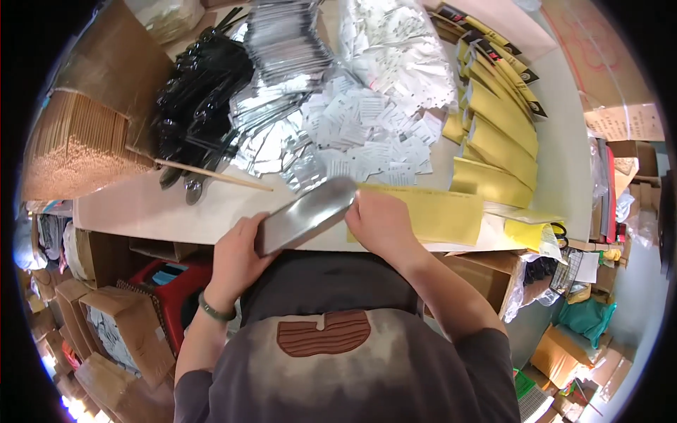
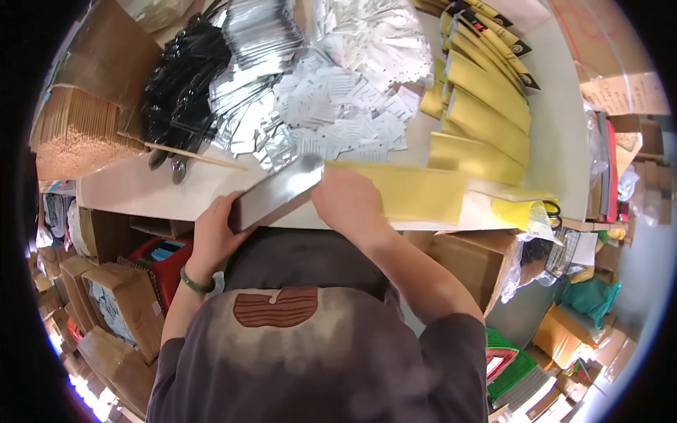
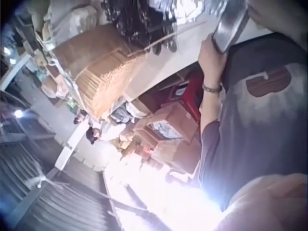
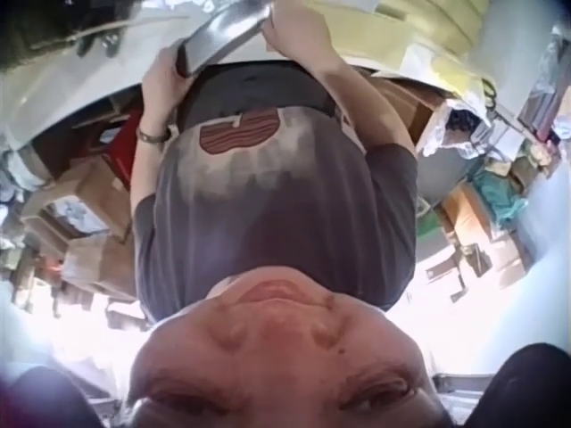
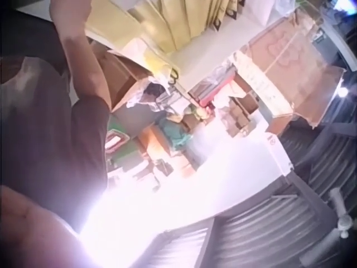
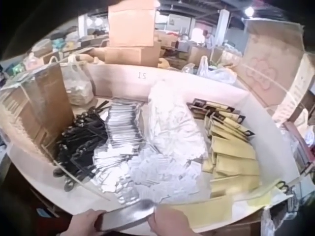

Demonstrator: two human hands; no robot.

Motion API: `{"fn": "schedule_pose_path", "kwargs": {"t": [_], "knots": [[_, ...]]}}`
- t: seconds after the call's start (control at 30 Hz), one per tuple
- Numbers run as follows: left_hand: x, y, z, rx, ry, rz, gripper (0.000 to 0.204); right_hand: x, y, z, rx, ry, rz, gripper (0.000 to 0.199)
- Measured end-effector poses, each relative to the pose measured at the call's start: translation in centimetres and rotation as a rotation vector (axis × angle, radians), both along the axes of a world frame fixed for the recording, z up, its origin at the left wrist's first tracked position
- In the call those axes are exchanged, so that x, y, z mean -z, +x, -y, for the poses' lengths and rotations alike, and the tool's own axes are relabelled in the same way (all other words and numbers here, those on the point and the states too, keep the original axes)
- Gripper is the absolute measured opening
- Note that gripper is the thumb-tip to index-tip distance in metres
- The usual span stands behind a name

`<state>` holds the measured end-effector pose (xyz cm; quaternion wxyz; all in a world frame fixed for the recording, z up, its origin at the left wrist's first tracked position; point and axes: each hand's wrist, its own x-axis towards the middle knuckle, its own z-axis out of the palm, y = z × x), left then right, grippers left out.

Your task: Packaging sets of plastic cutlery and napkins into silver foil sleeves.

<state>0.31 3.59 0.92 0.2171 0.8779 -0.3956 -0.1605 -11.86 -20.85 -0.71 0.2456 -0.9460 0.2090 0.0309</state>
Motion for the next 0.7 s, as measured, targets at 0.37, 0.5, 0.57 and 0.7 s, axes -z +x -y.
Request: {"fn": "schedule_pose_path", "kwargs": {"t": [0.37, 0.5, 0.57, 0.7], "knots": [[1.8, 3.7, 1.9, -0.391, -0.102, 0.184, 0.049, -2.3, 8.1, 9.8, 0.166, -0.509, 0.300, 0.019], [2.6, 6.3, 3.0, -0.484, -0.129, 0.052, 0.027, 0.8, 8.3, 13.6, 0.165, -0.456, 0.339, 0.024], [2.6, 5.6, 2.6, -0.542, -0.097, 0.013, 0.020, 0.2, 7.0, 12.6, 0.184, -0.448, 0.249, 0.028], [1.7, 4.8, 2.1, -0.612, -0.472, -0.129, 0.018, -2.1, 3.6, 12.4, 0.352, -0.129, 0.251, 0.024]]}}
